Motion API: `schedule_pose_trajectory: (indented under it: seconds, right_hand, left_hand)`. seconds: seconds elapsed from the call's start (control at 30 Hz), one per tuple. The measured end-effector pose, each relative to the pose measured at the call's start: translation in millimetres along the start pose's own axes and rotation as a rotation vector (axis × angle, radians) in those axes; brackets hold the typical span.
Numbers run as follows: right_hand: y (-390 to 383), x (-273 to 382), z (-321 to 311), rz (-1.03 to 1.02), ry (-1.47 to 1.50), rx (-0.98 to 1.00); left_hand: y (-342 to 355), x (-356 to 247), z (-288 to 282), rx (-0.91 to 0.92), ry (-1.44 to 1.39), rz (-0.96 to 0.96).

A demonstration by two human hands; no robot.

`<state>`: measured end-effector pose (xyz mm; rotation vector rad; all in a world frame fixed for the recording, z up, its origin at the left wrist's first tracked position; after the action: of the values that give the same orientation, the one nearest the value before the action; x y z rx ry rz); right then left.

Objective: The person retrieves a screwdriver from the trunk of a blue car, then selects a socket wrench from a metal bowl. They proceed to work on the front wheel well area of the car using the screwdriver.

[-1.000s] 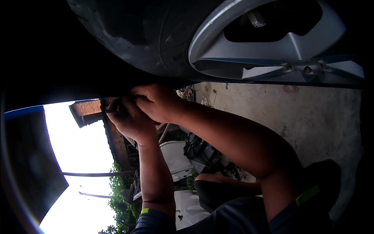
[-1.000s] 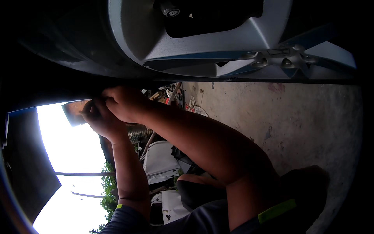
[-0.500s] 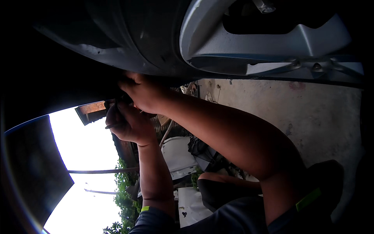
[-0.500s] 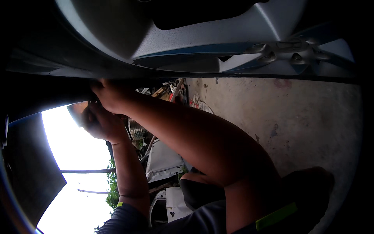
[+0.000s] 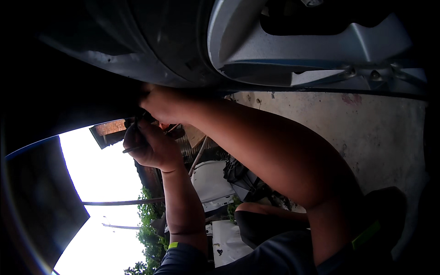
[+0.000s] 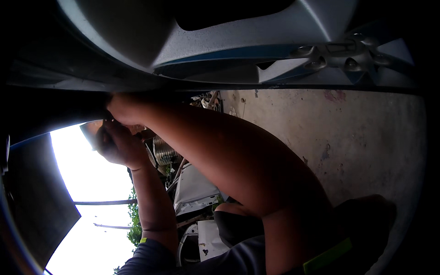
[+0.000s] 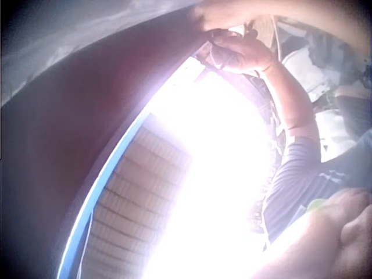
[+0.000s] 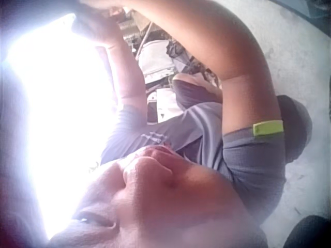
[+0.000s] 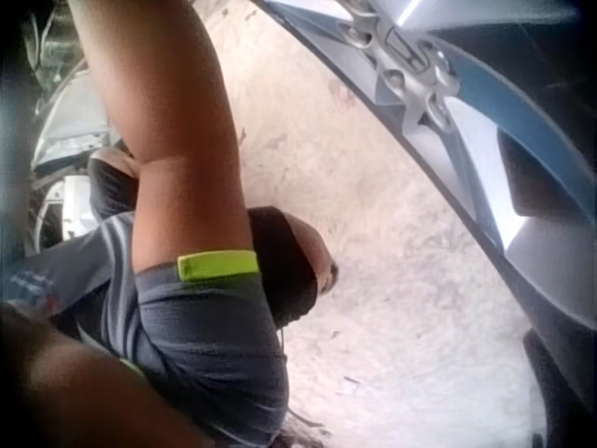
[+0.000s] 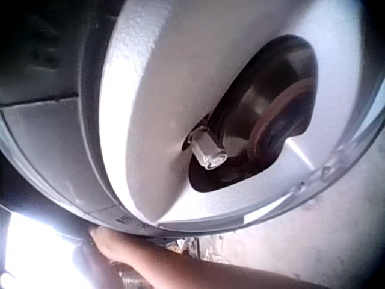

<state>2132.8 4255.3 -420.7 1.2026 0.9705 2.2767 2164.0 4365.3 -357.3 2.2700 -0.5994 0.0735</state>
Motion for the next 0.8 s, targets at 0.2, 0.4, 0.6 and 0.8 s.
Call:
schedule_pose_trajectory:
  seconds: [0.2, 0.4, 0.6, 0.8]
  right_hand:
    - [-5.3, -9.9, 4.4, 0.195, 0.568, 0.064]
    - [-18.2, -7.1, -9.7, 0.179, 0.516, -0.03]
    - [-28.9, -3.1, -19.9, 0.207, 0.617, -0.154]
    - [-30.2, -1.6, -13.8, 0.248, 0.707, -0.074]
  left_hand:
    - [1.2, 5.0, -2.0, 0.033, -0.049, 0.015]
    - [4.6, -2.7, 1.2, 0.073, 0.07, -0.003]
    - [5.0, -1.7, 2.0, 0.116, 0.026, -0.109]
    - [3.6, -0.8, -3.2, 0.125, 0.009, -0.019]
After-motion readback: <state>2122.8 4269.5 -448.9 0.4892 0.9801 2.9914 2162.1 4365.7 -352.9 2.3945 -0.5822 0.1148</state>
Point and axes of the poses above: each hand's wrist, its own y-axis towards the middle knuckle, its own z-axis out of the palm, x = y × z, the point moved 9 cm from there along y, towards the middle knuckle, and after that the axes turned 8 degrees about x, right-handed, at the moved point
